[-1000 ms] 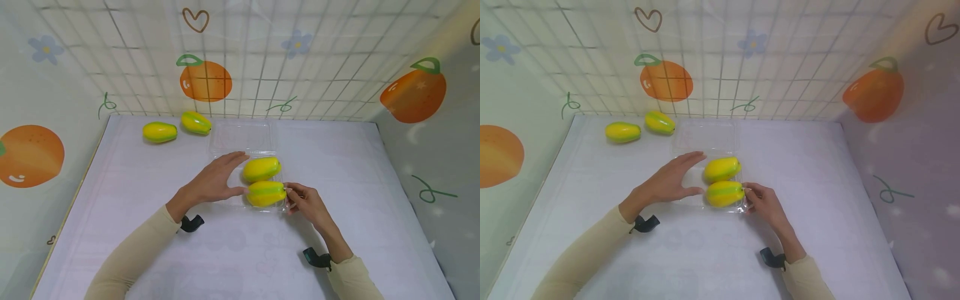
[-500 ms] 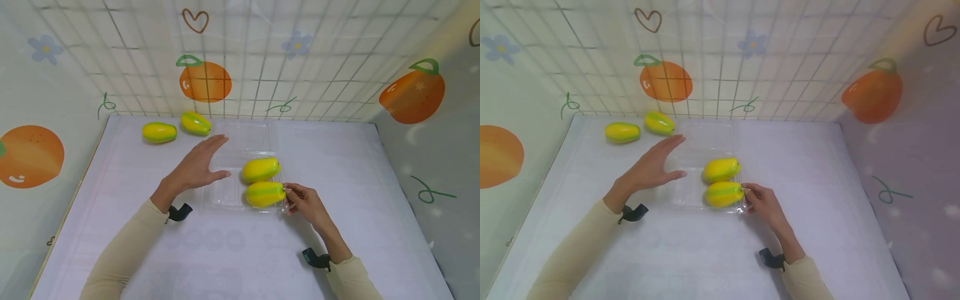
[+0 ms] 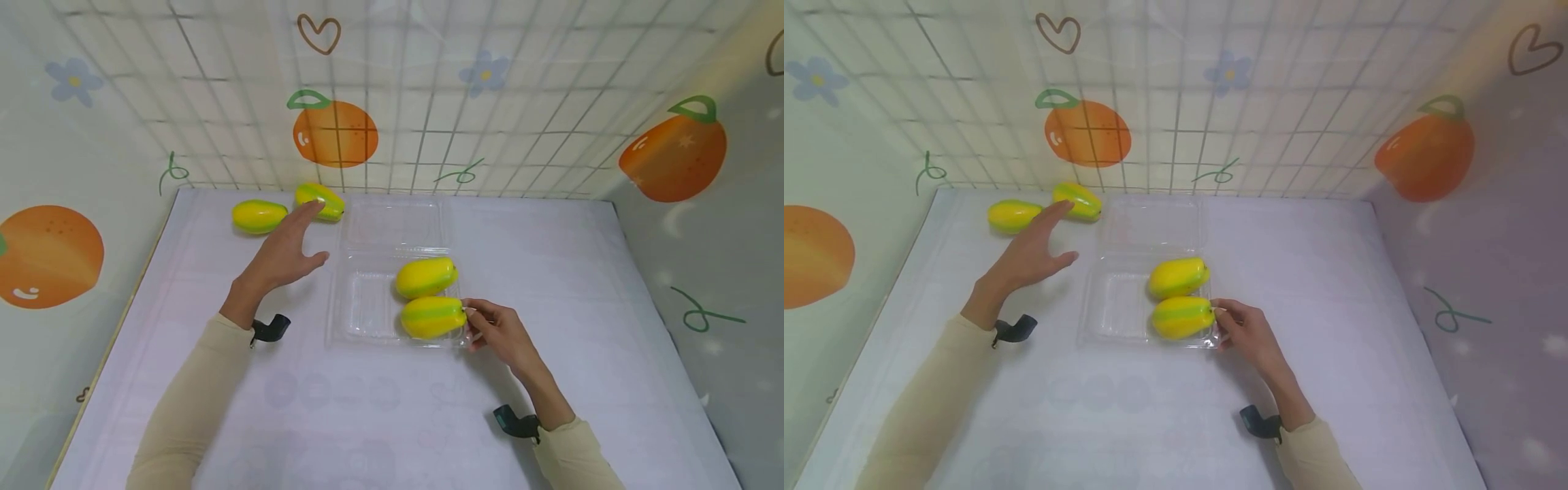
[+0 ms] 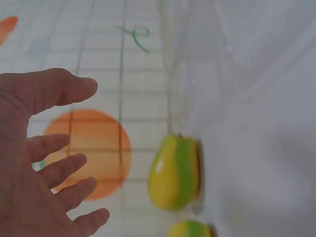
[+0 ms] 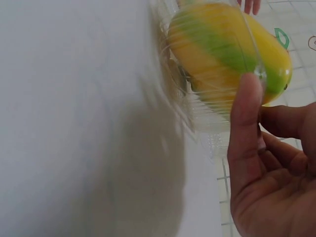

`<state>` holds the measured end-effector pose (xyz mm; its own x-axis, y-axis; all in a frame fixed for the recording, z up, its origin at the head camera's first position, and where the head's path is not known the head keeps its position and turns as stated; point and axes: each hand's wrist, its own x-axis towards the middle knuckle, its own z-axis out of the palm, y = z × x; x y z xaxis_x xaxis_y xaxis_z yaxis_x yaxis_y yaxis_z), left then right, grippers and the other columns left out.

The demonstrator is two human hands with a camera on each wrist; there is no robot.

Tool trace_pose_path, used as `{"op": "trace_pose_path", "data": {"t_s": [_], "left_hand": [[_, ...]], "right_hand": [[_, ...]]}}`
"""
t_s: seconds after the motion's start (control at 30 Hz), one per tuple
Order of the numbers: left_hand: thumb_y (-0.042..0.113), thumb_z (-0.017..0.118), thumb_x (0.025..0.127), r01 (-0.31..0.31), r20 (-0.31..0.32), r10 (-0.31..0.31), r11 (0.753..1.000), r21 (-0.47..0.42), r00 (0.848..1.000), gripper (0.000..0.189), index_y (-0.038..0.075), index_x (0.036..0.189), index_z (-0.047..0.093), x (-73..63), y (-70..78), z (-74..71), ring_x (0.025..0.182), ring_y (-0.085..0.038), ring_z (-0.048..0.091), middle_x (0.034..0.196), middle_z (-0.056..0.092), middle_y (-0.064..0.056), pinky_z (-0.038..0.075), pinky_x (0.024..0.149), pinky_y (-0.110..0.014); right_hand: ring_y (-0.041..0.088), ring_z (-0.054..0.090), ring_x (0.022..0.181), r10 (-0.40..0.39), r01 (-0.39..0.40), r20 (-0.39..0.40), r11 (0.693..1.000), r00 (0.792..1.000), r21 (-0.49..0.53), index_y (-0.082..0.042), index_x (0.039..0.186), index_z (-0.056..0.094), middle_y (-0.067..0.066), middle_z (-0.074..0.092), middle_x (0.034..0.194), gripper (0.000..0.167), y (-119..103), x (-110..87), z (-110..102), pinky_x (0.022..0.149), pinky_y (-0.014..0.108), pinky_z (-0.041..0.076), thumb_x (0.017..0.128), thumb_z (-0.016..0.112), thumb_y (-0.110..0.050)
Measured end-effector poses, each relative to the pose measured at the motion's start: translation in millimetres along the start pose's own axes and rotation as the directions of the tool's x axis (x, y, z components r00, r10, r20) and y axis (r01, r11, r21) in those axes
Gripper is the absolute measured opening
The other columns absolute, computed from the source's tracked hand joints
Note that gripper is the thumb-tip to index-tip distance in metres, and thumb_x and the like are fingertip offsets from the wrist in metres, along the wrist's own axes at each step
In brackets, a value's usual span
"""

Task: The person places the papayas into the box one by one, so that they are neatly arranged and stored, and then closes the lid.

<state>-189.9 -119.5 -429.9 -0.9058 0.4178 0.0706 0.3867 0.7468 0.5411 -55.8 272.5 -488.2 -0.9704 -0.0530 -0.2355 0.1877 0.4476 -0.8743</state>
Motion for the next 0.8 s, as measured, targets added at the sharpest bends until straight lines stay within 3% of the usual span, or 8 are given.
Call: {"op": "trace_pose_path", "data": {"t_s": [0.27,0.8], "left_hand": [[0.028,0.074,0.090,0.079,-0.049,-0.077,0.996,0.048,0.996,0.089,0.013,0.161,0.023,3.7,-39.9,-3.4,0.154,-0.030,0.011,0.167,0.020,-0.011,0.010,0.123,-0.050],[0.038,0.080,0.083,0.120,-0.118,-0.099,0.974,0.194,0.988,0.097,0.010,0.159,0.027,13.4,-85.6,-4.6,0.152,-0.043,0.008,0.164,0.021,-0.020,0.006,0.120,-0.063]], "right_hand": [[0.026,0.065,0.071,0.002,-0.002,-0.001,1.000,1.000,0.009,0.004,0.142,0.053,0.019,0.064,0.098,0.046,-1,0.0,-1,0.066,0.029,0.060,0.106,0.055,-0.025],[0.026,0.065,0.070,-0.001,0.001,-0.006,1.000,1.000,0.013,0.003,0.142,0.054,0.017,0.063,0.096,0.045,2,0.7,0,0.065,0.031,0.061,0.106,0.055,-0.025]]}}
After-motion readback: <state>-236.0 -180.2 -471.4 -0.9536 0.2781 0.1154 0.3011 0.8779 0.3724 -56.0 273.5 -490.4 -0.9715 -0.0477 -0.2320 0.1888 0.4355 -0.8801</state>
